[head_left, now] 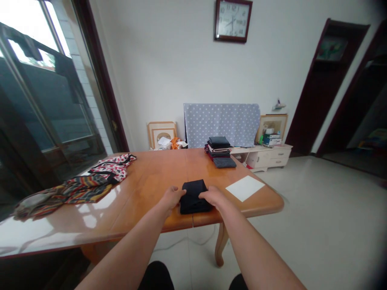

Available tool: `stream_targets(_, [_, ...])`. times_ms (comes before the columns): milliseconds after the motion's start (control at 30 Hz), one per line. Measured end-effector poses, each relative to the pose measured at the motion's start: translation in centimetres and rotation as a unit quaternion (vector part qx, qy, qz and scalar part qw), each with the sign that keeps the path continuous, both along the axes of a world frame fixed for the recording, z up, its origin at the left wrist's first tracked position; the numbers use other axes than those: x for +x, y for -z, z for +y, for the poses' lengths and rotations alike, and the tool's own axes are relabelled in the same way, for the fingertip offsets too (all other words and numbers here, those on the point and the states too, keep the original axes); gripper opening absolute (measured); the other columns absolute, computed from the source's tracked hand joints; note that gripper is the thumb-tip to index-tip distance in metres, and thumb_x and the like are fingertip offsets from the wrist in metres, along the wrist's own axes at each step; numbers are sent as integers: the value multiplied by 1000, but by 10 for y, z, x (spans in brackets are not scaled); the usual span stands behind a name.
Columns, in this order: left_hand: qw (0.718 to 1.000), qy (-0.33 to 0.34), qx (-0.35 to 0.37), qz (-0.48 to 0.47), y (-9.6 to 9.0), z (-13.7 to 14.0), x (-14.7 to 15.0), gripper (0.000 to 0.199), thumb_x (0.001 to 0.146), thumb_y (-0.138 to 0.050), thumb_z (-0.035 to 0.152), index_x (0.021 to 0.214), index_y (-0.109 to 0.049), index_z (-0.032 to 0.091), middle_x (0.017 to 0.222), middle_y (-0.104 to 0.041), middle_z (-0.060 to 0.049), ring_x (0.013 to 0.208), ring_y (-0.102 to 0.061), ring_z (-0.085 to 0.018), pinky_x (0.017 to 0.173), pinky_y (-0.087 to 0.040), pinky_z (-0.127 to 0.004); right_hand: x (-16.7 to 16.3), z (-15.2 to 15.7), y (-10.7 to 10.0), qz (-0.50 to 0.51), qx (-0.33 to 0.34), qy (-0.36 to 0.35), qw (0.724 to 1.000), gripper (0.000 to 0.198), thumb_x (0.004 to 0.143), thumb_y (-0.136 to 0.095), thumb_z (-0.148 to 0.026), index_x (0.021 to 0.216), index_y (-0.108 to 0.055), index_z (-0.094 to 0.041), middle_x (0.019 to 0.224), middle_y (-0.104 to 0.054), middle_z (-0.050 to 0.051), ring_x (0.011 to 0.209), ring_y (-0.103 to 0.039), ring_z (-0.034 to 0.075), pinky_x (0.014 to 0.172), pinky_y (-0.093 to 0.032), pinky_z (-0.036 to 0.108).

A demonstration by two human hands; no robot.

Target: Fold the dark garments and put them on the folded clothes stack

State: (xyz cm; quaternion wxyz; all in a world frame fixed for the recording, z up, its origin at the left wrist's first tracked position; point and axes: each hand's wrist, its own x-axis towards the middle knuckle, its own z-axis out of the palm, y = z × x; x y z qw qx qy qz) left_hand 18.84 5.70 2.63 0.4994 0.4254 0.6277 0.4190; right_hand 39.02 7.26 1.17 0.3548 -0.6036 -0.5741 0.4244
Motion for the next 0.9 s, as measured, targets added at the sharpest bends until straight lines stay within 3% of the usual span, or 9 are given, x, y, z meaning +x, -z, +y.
stream_targets(167, [1000, -7, 8, -6, -2, -9, 4, 65, 72, -76, 27, 130, -48, 15, 103, -69, -13, 89, -66, -24, 62, -44, -26, -9, -3, -4, 28, -22, -18, 999, 23, 60, -68, -24, 81, -72, -16, 74, -72, 6, 66, -66, 22, 57, -48, 29])
stream_targets(267, [998, 26, 21, -45, -10, -15, 3, 51, 69, -77, 20, 117, -59, 15, 100, -72, -11, 85, -67, -22, 66, -46, -26, -13, -13, -9, 46, -12, -31, 998, 31, 61, -63, -23, 91, -70, -16, 83, -74, 5, 73, -67, 21, 61, -49, 27])
stream_targets(333, [991, 83, 56, -93, -13, -21, -1, 44, 68, -78, 19, 110, -64, 15, 102, -73, -11, 87, -67, -22, 71, -48, -27, -14, -23, -11, 88, 12, -47, 995, 39, 62, -61, -21, 100, -69, -17, 91, -74, 3, 80, -67, 21, 66, -50, 27])
stream_targets(433, [965, 160, 130, -160, -13, -32, -10, 49, 67, -81, 23, 112, -65, 15, 112, -71, -12, 98, -65, -23, 86, -47, -31, -12, -41, -13, 185, 61, -80, 978, 47, 62, -62, -20, 110, -65, -18, 100, -72, 2, 89, -64, 21, 76, -49, 29])
stream_targets(600, [931, 206, 226, -202, -11, -62, -29, 56, 71, -82, 27, 123, -61, 16, 125, -63, -13, 119, -56, -28, 105, -37, -42, -4, -75, -17, 236, 84, -143, 958, 42, 64, -68, -17, 106, -63, -20, 95, -68, 0, 91, -59, 20, 79, -43, 28])
stream_targets(767, [926, 246, 215, -188, -19, -107, -37, 67, 72, -82, 26, 133, -56, 20, 126, -63, -12, 115, -57, -28, 98, -44, -41, -5, -106, -24, 232, 81, -190, 950, 30, 68, -72, -17, 95, -58, -22, 84, -60, -4, 80, -53, 15, 70, -38, 24])
stream_targets(900, [924, 216, 241, -203, -23, -135, -38, 55, 72, -81, 25, 124, -62, 17, 112, -68, -9, 103, -60, -23, 90, -46, -34, -9, -128, -30, 221, 85, -205, 950, 32, 72, -74, -19, 99, -57, -21, 91, -62, -2, 85, -53, 17, 74, -39, 25])
